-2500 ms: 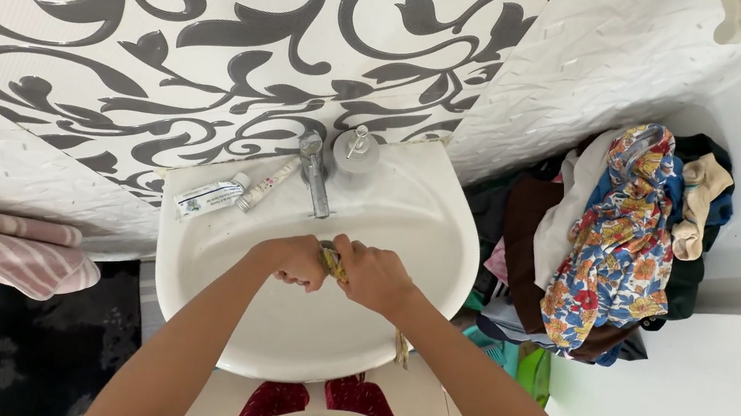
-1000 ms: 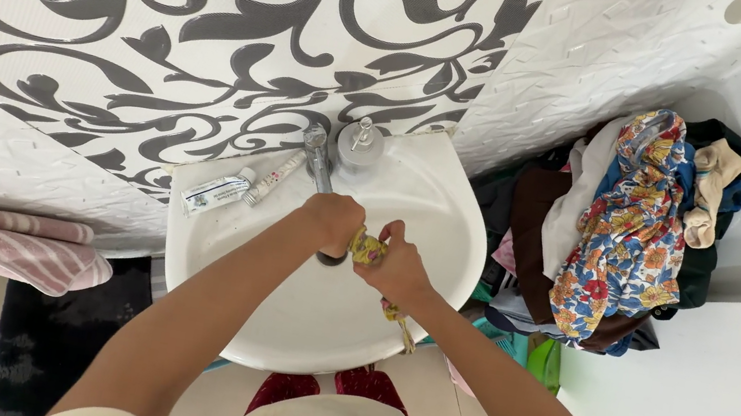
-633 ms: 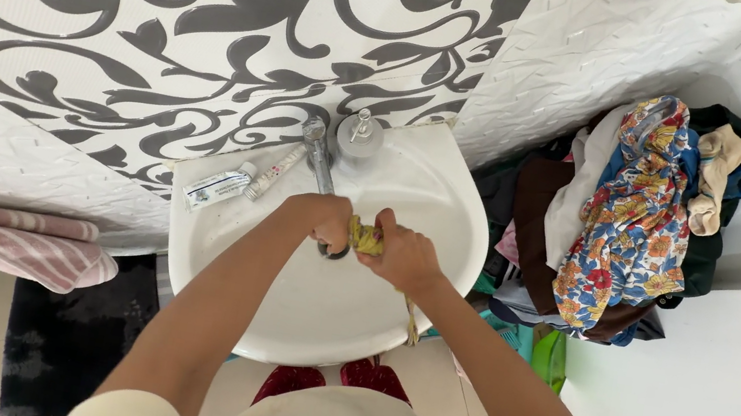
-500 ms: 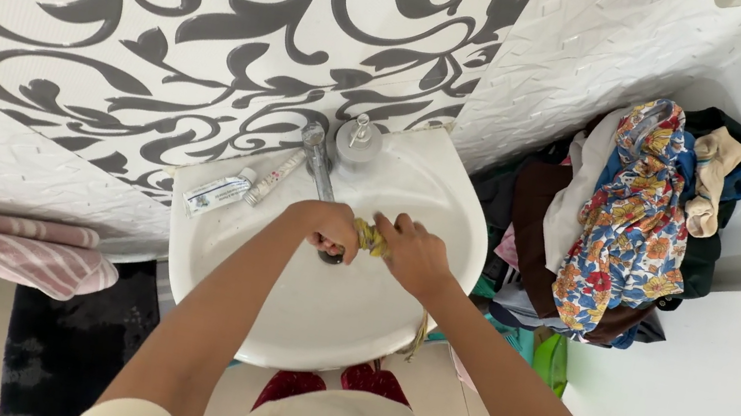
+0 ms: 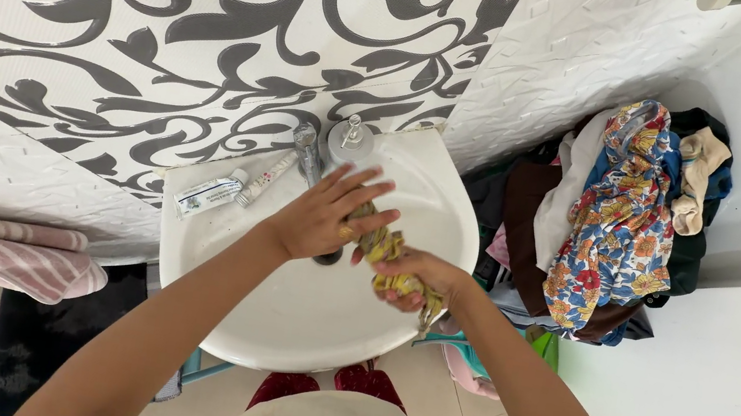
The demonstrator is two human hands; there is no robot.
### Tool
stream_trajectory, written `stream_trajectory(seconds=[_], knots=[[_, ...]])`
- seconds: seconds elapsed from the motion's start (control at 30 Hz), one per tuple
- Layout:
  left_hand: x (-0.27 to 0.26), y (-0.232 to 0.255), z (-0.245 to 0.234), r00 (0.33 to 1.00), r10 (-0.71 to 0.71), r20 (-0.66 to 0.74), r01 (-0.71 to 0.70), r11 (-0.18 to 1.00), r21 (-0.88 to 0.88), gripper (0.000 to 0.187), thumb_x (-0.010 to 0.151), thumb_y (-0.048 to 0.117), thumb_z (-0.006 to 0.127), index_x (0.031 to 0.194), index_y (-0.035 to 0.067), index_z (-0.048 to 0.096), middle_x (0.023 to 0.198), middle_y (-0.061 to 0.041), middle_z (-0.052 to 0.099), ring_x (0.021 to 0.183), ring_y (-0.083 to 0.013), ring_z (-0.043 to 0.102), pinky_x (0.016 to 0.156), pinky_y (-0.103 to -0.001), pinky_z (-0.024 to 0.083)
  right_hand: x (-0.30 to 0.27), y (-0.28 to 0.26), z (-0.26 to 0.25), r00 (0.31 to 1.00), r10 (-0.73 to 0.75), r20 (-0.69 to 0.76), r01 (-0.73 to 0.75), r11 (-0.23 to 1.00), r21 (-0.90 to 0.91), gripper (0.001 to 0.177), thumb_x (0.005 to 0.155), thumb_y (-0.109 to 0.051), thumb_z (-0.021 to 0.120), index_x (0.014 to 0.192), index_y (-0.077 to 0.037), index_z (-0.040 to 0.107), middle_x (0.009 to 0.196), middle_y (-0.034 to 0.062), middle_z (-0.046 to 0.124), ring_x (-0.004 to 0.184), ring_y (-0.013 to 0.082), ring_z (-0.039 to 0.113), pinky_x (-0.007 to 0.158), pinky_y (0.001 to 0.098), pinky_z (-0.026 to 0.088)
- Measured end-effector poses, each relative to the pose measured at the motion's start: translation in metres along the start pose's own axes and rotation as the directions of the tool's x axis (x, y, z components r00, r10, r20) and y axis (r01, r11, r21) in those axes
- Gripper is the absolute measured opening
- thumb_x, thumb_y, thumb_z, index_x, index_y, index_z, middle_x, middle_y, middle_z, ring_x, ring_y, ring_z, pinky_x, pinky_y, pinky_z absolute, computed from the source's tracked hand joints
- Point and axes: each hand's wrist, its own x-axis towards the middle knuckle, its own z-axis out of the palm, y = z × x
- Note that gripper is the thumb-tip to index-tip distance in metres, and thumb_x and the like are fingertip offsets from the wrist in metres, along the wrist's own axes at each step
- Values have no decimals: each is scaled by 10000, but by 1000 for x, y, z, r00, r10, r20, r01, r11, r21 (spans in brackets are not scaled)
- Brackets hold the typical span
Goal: The person picks up a garment from the floor, takes it to a sink, and washes it by hand using water and soap.
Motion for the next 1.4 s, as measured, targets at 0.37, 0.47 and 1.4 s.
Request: stream_trajectory(seconds=[0.37,0.47,1.4], knots=[[-11,2,40,461,-323,826,463,882,87,449,737,90,722,1176,59,634,867,-131,737,847,-316,724,708,-432,583,48,35,-5,683,-533,-500,-172,548,-818,722,718,-391,864,1199,-52,446,814,182,719,671,249,722,616,348,583],[-6,-1,44,378,-372,848,514,846,142,297,714,98,747,1005,51,711,923,-122,728,891,-302,728,751,-420,599,57,44,-10,621,-570,-539,-261,498,-827,714,746,-421,832,1199,-63,410,832,210,717,718,329,751,670,395,608],[-12,-15,53,458,-578,675,415,-533,-737,637,807,93,753,1376,8,480,1165,-102,697,1037,-179,679,885,-329,587,7,24,-1,630,-371,-682,408,906,-117,591,946,-537,500,1093,15,650,851,118,774,686,186,743,633,294,565]])
